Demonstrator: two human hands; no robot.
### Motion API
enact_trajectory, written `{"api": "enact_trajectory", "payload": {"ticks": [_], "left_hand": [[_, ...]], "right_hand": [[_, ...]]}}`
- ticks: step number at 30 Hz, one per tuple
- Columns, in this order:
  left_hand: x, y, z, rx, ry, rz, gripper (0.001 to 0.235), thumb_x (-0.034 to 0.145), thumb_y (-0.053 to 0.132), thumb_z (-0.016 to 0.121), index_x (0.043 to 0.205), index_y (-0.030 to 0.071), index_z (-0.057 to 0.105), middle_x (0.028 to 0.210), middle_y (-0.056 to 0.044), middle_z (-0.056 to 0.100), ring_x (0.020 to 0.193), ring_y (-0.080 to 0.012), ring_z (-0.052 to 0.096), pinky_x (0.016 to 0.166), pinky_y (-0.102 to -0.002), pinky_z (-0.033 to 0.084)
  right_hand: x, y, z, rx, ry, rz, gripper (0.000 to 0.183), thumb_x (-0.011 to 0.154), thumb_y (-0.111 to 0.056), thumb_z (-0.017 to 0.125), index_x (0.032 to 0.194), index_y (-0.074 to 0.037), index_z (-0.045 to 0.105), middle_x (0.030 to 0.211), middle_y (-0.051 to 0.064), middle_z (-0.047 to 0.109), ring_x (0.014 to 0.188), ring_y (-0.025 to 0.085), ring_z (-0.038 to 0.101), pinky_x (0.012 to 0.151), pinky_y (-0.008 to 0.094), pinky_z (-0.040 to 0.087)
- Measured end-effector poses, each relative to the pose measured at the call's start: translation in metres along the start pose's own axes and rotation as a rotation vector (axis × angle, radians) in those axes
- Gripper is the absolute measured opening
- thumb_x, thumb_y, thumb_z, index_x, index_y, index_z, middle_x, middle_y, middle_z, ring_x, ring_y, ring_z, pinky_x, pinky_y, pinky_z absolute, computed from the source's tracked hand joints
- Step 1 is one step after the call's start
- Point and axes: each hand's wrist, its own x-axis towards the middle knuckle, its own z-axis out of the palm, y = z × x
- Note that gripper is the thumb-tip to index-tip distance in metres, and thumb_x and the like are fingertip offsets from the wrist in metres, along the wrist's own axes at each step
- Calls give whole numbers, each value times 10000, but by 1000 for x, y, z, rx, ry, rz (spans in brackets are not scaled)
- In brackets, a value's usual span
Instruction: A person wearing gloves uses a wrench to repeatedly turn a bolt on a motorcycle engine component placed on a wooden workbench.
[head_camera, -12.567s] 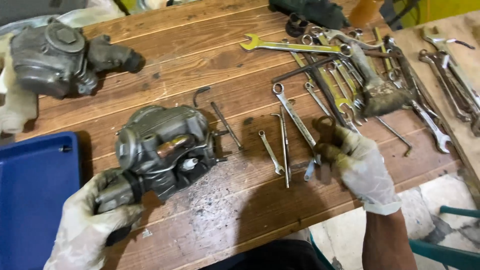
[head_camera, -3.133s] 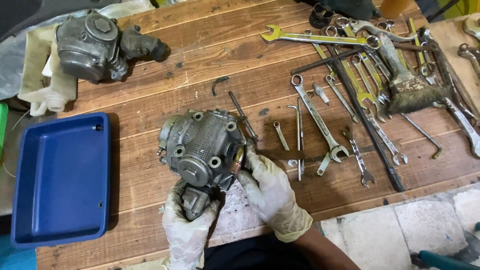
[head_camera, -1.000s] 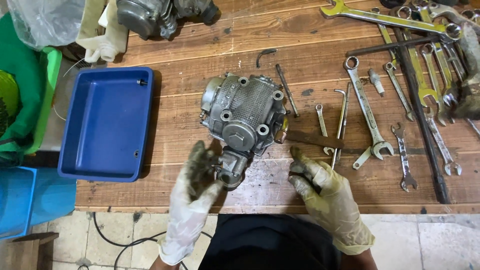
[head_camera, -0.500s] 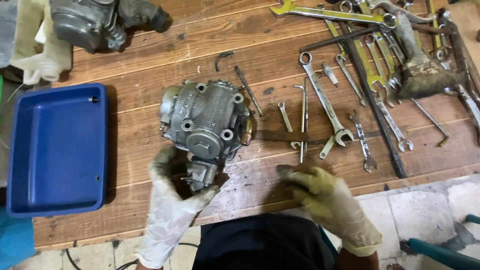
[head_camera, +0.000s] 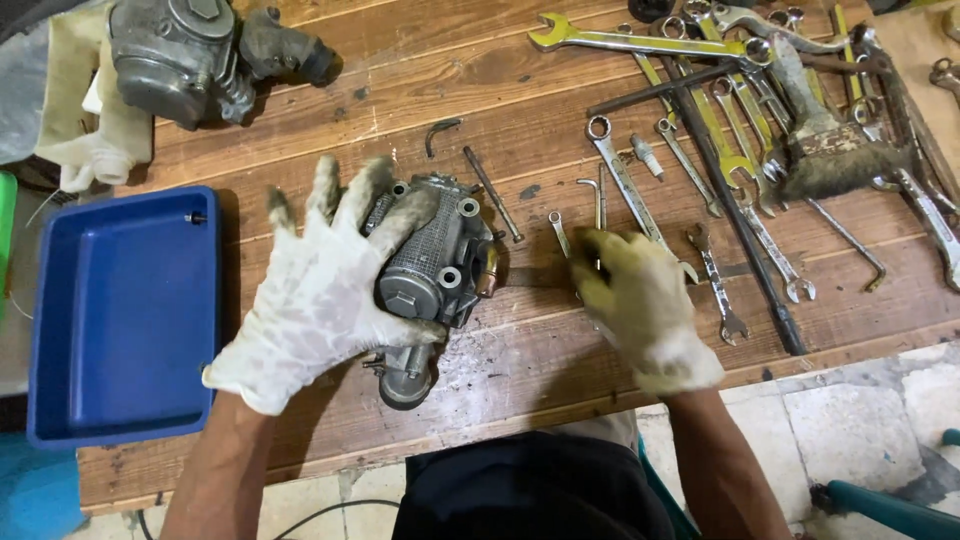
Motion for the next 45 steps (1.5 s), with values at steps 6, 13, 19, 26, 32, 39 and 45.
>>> {"api": "enact_trajectory", "payload": {"ticks": [6, 13, 19, 26, 32, 39, 45], "left_hand": [[0, -4, 7, -153, 64, -1, 1358, 396, 738, 940, 1527, 167, 453, 1530, -184, 434, 1388, -526, 377, 964, -721, 442], [-16, 5, 24, -148, 257, -159, 1354, 410, 813, 907, 1463, 64, 505, 1467, -256, 484, 1309, -514, 457, 1039, -652, 424], [-15, 23, 25, -173, 282, -317, 1343, 426, 796, 918, 1486, 102, 473, 1484, -224, 460, 1358, -493, 413, 994, -684, 443], [0, 42, 22, -67, 161, -402, 1372, 407, 855, 918, 1504, 184, 439, 1551, -171, 383, 1371, -494, 366, 882, -689, 461], [-9, 36, 32, -109, 228, -335, 1295, 567, 964, 703, 1589, 238, 376, 1622, -174, 316, 1438, -534, 311, 951, -742, 417], [-53, 65, 55, -302, 574, -177, 878, 986, 806, 401, 1661, 257, 281, 1767, -172, -13, 1702, -383, 56, 1447, -729, 73], [-80, 90, 85, -496, 554, -222, 398, 966, 363, 805, 1347, 291, 714, 1701, -221, 80, 1627, -433, 136, 1376, -636, 56]], "right_hand": [[34, -31, 5, -82, 10, -154, 185, 917, -42, 756, 1099, -14, 734, 924, 137, 802, 730, 268, 787, 624, 350, 673], [33, -26, 32, -82, 43, -89, 208, 782, -117, 688, 959, -21, 639, 876, 167, 684, 774, 379, 650, 673, 485, 517], [33, -12, 41, -244, 91, -238, 271, 848, -203, 719, 946, -22, 542, 856, 177, 601, 735, 358, 587, 627, 470, 481], [33, -31, 12, 289, -109, -122, 86, 950, -45, 584, 1014, 5, 612, 926, 152, 684, 781, 284, 666, 631, 346, 609], [18, -46, -24, 314, 211, -205, 200, 1090, -21, 480, 1210, 99, 584, 1170, 260, 657, 911, 332, 732, 764, 362, 654], [-49, -59, -12, 1067, 510, -90, 84, 1111, -15, 533, 1184, -56, 531, 1077, 123, 685, 915, 231, 752, 709, 305, 666], [-78, -53, 48, 1619, 377, -291, 177, 1040, -104, 710, 1211, -78, 675, 1168, 109, 735, 950, 234, 774, 621, 284, 689]]}}
